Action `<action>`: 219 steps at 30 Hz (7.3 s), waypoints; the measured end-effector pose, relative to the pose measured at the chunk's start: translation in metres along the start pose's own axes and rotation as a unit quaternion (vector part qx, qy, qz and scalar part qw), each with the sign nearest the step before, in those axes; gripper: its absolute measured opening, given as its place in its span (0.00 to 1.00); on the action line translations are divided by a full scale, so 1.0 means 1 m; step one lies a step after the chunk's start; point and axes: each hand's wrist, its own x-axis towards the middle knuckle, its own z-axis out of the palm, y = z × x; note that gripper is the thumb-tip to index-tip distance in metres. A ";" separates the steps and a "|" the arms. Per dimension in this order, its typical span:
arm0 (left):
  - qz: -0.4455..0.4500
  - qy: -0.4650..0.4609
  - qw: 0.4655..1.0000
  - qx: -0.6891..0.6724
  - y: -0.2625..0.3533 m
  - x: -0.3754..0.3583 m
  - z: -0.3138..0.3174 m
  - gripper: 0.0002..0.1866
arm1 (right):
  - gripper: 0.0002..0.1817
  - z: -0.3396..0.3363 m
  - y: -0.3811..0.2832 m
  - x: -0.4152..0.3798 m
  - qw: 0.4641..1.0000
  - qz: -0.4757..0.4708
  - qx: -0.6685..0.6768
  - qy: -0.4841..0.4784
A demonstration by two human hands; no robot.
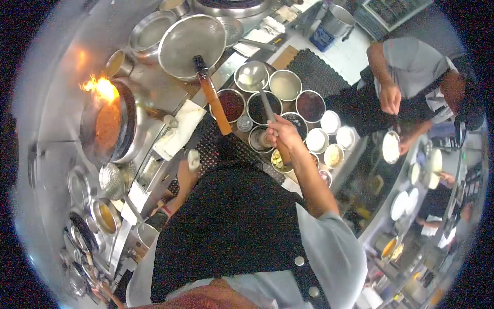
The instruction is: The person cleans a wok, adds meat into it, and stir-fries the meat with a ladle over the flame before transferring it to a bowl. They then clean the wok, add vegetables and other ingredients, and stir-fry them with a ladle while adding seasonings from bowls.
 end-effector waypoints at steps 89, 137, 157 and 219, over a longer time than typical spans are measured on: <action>-0.288 0.227 0.566 -0.739 -0.217 0.074 -0.303 0.08 | 0.43 0.462 0.124 0.069 0.699 0.023 -0.625 -0.347; -0.368 0.276 0.659 -0.595 -0.257 -0.133 -0.265 0.19 | 0.38 0.509 0.183 0.154 0.662 -0.258 -0.656 -0.256; -0.329 0.226 0.660 -0.637 -0.254 -0.132 -0.269 0.16 | 0.37 0.500 0.188 0.119 0.707 -0.209 -0.634 -0.233; -0.360 0.166 0.617 -0.680 -0.273 0.127 -0.286 0.14 | 0.39 0.407 0.183 0.148 0.652 -0.353 -0.653 -0.154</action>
